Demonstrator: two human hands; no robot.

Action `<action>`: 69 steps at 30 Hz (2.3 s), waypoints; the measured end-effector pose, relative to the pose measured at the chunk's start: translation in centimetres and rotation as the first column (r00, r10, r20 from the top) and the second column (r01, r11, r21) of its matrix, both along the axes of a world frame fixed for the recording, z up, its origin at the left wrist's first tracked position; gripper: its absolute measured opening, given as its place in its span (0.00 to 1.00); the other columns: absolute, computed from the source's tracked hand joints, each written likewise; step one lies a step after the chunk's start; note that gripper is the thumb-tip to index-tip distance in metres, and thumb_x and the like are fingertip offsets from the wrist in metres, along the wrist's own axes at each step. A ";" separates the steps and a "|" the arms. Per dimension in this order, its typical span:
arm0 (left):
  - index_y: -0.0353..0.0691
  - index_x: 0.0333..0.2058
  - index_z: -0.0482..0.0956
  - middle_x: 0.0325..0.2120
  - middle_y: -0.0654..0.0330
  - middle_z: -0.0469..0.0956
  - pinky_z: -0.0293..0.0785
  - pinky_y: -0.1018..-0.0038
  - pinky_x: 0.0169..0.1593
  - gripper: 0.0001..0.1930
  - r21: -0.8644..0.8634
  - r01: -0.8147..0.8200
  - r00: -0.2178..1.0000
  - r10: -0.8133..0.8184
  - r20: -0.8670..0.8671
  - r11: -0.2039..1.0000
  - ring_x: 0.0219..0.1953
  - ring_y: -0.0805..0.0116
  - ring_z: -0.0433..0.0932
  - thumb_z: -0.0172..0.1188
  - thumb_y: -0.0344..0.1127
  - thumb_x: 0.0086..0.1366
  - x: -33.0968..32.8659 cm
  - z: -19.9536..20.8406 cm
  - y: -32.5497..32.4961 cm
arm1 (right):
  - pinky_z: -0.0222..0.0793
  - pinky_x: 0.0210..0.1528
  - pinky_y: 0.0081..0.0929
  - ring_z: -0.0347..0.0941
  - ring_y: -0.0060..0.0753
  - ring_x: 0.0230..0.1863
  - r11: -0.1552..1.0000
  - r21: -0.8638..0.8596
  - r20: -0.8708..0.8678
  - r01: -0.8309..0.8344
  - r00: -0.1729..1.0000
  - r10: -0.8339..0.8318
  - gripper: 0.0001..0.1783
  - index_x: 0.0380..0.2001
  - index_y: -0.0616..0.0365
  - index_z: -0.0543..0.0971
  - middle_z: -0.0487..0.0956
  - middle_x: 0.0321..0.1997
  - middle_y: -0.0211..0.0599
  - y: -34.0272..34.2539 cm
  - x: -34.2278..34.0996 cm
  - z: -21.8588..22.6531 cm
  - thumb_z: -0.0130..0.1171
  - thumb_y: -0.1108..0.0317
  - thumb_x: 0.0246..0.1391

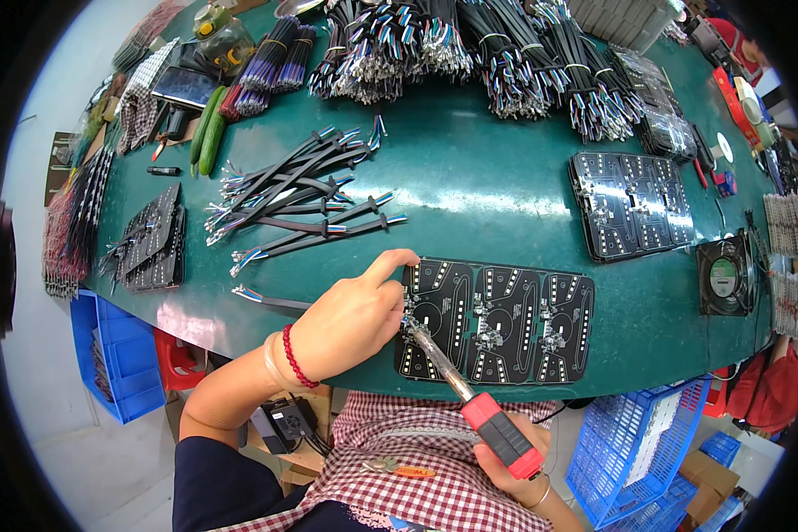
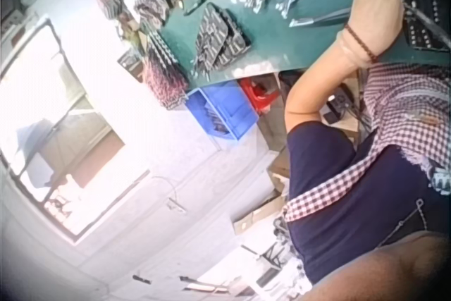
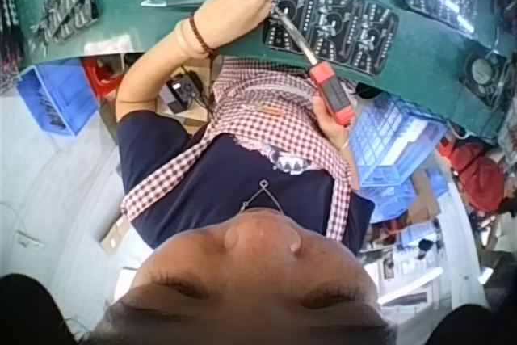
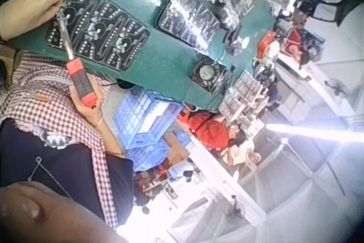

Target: The person solders wires onto an electronic board using a soldering iron, sets the board aside, and solders wires onto another electronic board with the soldering iron.

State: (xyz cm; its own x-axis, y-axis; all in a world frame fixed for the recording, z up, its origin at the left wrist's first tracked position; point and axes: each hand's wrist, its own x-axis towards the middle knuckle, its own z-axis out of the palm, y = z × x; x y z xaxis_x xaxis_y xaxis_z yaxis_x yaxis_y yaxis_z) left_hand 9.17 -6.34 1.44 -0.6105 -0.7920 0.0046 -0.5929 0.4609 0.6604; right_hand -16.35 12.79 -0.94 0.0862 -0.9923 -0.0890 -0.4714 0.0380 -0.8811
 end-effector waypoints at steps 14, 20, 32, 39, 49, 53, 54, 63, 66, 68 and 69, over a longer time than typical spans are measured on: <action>0.28 0.23 0.71 0.50 0.47 0.67 0.75 0.60 0.31 0.06 -0.020 0.002 1.000 -0.002 0.001 1.000 0.22 0.49 0.76 0.55 0.24 0.57 -0.1 0.1 0.0 | 0.68 0.24 0.26 0.74 0.31 0.22 0.976 0.199 0.153 0.085 0.981 -0.117 0.14 0.31 0.63 0.79 0.77 0.25 0.36 1.3 -1.2 -1.0 0.65 0.65 0.43; 0.28 0.21 0.70 0.50 0.47 0.68 0.75 0.61 0.31 0.07 -0.041 -0.002 1.000 0.002 -0.002 0.999 0.22 0.50 0.76 0.55 0.25 0.57 0.0 -0.1 0.0 | 0.68 0.26 0.25 0.74 0.31 0.23 0.984 0.165 0.140 0.066 0.986 -0.089 0.14 0.32 0.62 0.80 0.78 0.28 0.37 1.0 -1.4 -1.2 0.66 0.64 0.44; 0.30 0.22 0.73 0.56 0.47 0.65 0.76 0.60 0.34 0.07 0.064 0.007 1.000 -0.008 0.027 0.998 0.24 0.49 0.77 0.57 0.26 0.57 0.3 0.4 0.4 | 0.66 0.26 0.25 0.71 0.30 0.23 0.988 0.126 0.167 0.091 0.980 -0.112 0.12 0.29 0.62 0.77 0.76 0.24 0.34 1.1 -2.6 -0.9 0.65 0.64 0.48; 0.34 0.35 0.71 0.57 0.47 0.63 0.74 0.62 0.40 0.12 -0.006 -0.078 0.996 0.078 0.029 0.997 0.35 0.50 0.76 0.62 0.25 0.52 1.0 0.6 2.2 | 0.66 0.28 0.23 0.69 0.22 0.25 0.935 0.321 0.472 0.152 0.830 -0.297 0.11 0.29 0.63 0.77 0.75 0.24 0.31 0.7 -2.9 0.4 0.63 0.65 0.52; 0.40 0.39 0.74 0.36 0.59 0.68 0.62 0.68 0.39 0.20 -0.213 -0.167 0.982 0.182 0.052 0.963 0.36 0.62 0.69 0.69 0.32 0.47 0.1 -0.7 4.1 | 0.67 0.27 0.23 0.73 0.29 0.24 0.950 0.265 0.223 0.164 0.948 -0.226 0.13 0.29 0.61 0.79 0.77 0.24 0.34 1.1 -3.5 -1.9 0.67 0.63 0.45; 0.41 0.37 0.76 0.36 0.60 0.69 0.60 0.68 0.40 0.18 -0.198 -0.235 0.972 0.234 -0.030 0.952 0.38 0.63 0.68 0.70 0.34 0.46 0.0 -1.1 4.3 | 0.68 0.27 0.24 0.74 0.32 0.24 0.968 0.212 0.161 0.133 0.973 -0.169 0.12 0.29 0.59 0.79 0.77 0.25 0.34 1.1 -4.0 -1.9 0.67 0.64 0.45; 0.41 0.35 0.76 0.36 0.60 0.69 0.60 0.68 0.39 0.17 -0.206 -0.217 0.975 0.220 -0.011 0.954 0.37 0.63 0.68 0.70 0.34 0.46 0.1 -1.2 4.4 | 0.68 0.27 0.24 0.74 0.32 0.24 0.968 0.213 0.160 0.132 0.973 -0.168 0.12 0.29 0.59 0.79 0.77 0.25 0.34 1.1 -4.1 -2.0 0.67 0.64 0.45; 0.41 0.31 0.74 0.34 0.61 0.69 0.60 0.69 0.38 0.15 -0.271 -0.204 0.979 0.203 -0.034 0.941 0.36 0.62 0.68 0.70 0.34 0.45 0.0 -1.7 4.5 | 0.70 0.27 0.24 0.75 0.30 0.23 0.976 -0.201 -0.057 -0.087 0.995 0.077 0.17 0.34 0.63 0.80 0.79 0.26 0.35 -2.9 -2.3 0.4 0.67 0.62 0.43; 0.40 0.31 0.74 0.34 0.60 0.69 0.60 0.68 0.38 0.16 -0.260 -0.210 0.978 0.202 -0.055 0.943 0.37 0.61 0.69 0.70 0.34 0.45 0.0 -2.0 4.5 | 0.70 0.26 0.24 0.75 0.31 0.21 0.963 -0.234 -0.079 -0.136 0.990 0.120 0.20 0.34 0.66 0.79 0.78 0.24 0.36 -2.9 -2.5 0.0 0.67 0.60 0.42; 0.39 0.32 0.74 0.34 0.60 0.69 0.61 0.68 0.38 0.16 -0.256 -0.210 0.978 0.201 -0.063 0.944 0.37 0.61 0.69 0.70 0.34 0.45 0.0 -2.0 4.5 | 0.69 0.25 0.24 0.75 0.31 0.21 0.976 -0.185 -0.018 -0.116 0.993 0.115 0.21 0.34 0.66 0.79 0.78 0.24 0.36 -2.8 -2.6 0.0 0.67 0.59 0.42; 0.39 0.32 0.73 0.34 0.59 0.69 0.61 0.68 0.38 0.16 -0.257 -0.208 0.978 0.200 -0.056 0.944 0.37 0.61 0.69 0.70 0.34 0.45 0.0 -1.9 4.5 | 0.69 0.25 0.24 0.75 0.31 0.21 0.976 -0.185 -0.018 -0.118 0.993 0.116 0.21 0.34 0.66 0.79 0.78 0.24 0.36 -2.9 -2.5 0.1 0.67 0.59 0.42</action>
